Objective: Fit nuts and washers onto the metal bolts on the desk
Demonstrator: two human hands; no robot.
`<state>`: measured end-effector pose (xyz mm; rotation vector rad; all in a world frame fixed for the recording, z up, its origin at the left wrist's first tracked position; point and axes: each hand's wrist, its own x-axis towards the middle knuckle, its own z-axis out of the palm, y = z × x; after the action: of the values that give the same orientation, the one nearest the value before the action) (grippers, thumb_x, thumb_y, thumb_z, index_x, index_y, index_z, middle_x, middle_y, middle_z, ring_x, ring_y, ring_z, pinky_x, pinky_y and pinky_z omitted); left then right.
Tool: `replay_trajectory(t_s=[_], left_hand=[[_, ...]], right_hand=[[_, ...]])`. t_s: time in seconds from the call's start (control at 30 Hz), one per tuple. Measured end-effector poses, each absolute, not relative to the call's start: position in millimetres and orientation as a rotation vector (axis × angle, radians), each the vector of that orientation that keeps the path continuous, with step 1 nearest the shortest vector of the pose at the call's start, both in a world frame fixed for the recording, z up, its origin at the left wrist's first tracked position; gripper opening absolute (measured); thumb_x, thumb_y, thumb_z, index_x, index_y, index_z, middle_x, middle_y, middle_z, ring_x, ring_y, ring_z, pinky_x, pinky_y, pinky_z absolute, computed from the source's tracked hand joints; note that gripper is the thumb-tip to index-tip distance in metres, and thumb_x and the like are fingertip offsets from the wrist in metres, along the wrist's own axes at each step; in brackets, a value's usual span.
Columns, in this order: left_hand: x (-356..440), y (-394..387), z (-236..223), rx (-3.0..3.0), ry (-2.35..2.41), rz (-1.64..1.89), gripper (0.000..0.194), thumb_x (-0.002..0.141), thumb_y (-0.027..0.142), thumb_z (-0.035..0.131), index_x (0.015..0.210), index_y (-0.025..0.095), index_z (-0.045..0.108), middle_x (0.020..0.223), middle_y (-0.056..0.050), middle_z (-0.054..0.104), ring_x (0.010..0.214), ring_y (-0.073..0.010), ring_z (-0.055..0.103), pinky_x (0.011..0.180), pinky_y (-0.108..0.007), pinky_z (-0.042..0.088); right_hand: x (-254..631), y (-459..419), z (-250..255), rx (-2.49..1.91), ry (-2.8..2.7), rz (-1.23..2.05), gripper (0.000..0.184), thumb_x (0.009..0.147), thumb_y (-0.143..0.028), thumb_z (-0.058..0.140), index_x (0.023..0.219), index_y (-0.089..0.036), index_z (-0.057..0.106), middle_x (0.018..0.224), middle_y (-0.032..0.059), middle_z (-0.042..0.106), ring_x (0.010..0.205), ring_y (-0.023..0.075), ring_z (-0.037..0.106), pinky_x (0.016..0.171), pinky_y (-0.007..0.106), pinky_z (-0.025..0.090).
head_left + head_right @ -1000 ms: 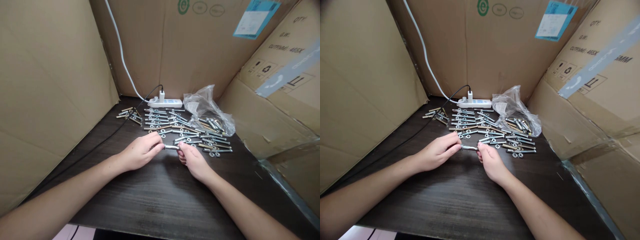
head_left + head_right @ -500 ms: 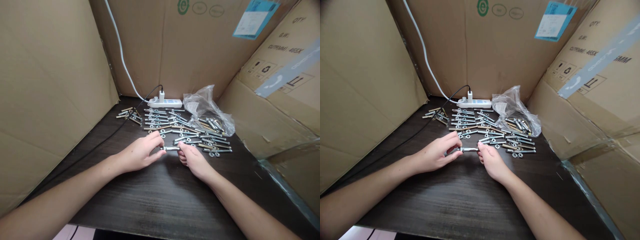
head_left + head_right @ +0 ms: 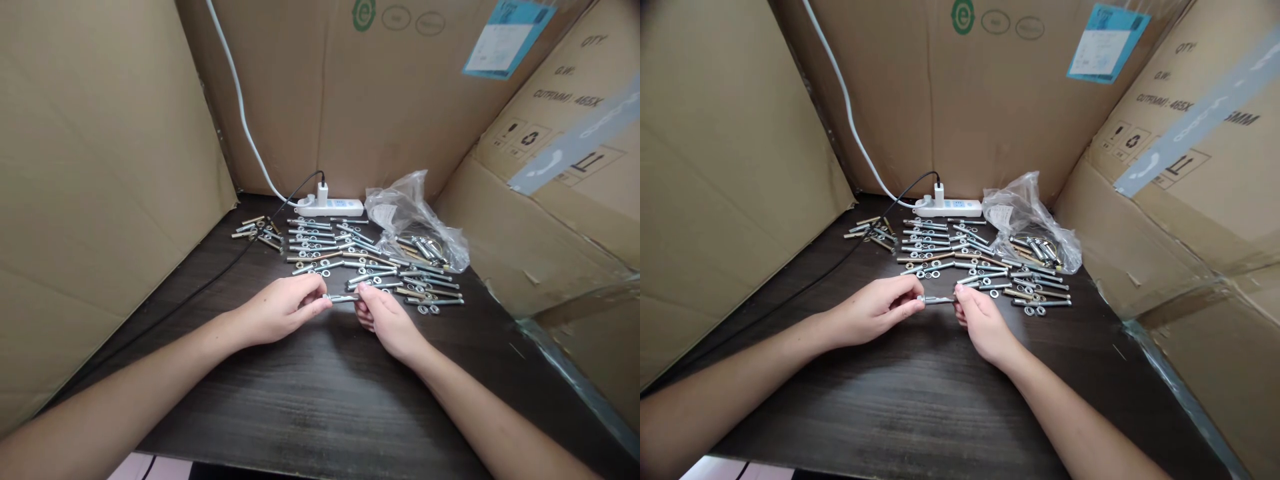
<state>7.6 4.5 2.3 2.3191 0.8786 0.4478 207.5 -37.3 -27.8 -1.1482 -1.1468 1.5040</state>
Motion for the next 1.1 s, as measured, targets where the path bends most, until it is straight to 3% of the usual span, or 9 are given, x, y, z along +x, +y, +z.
replay_trajectory(t_s=[0.27,0.5,0.8,1.1], left_hand=[[6.0,3.6,0.9,2.352,0.837,0.528,0.021,0.092,0.038,0.046,0.088,0.018,0.051,0.075,0.002,0.054,0.064,-0.0105,0.048,0.06,-0.023,0.037],[6.0,3.6,-0.1,2.37,0.806,0.517,0.019,0.091,0.036,0.048,0.088,0.018,0.051,0.075,0.003,0.053,0.064,-0.0097,0.047,0.06,-0.023,0.037],[5.4,3.9,1.9,2.403,0.81,0.505,0.018,0.09,0.036,0.05,0.09,0.018,0.05,0.077,0.002,0.053,0.064,-0.01,0.047,0.06,-0.023,0.036],[5.9,3.5,2.7,2.388,0.839,0.461,0.019,0.089,0.038,0.051,0.093,0.019,0.053,0.079,0.002,0.055,0.066,-0.0108,0.049,0.061,-0.023,0.037]], right_hand=[[207.7,-39.0,-27.6,-1.042,-0.977,1.784,0.05,0.079,-0.064,0.052,0.062,-0.02,0.035,0.048,-0.0097,0.024,0.041,0.0054,0.017,0.042,0.023,0.011],[205.5,-41.6,-25.9,-1.09,-1.013,1.691,0.046,0.079,-0.064,0.052,0.074,-0.018,0.05,0.056,-0.004,0.044,0.046,0.0071,0.03,0.044,0.023,0.016],[201.5,-43.1,-26.7,-1.072,-1.151,1.62,0.046,0.079,-0.06,0.054,0.066,-0.02,0.035,0.054,-0.0084,0.029,0.047,0.0062,0.021,0.045,0.023,0.016],[203.1,-44.0,-31.2,-1.073,-1.171,1.581,0.045,0.082,-0.058,0.051,0.065,-0.021,0.032,0.058,-0.0074,0.024,0.05,0.0077,0.019,0.046,0.024,0.015]])
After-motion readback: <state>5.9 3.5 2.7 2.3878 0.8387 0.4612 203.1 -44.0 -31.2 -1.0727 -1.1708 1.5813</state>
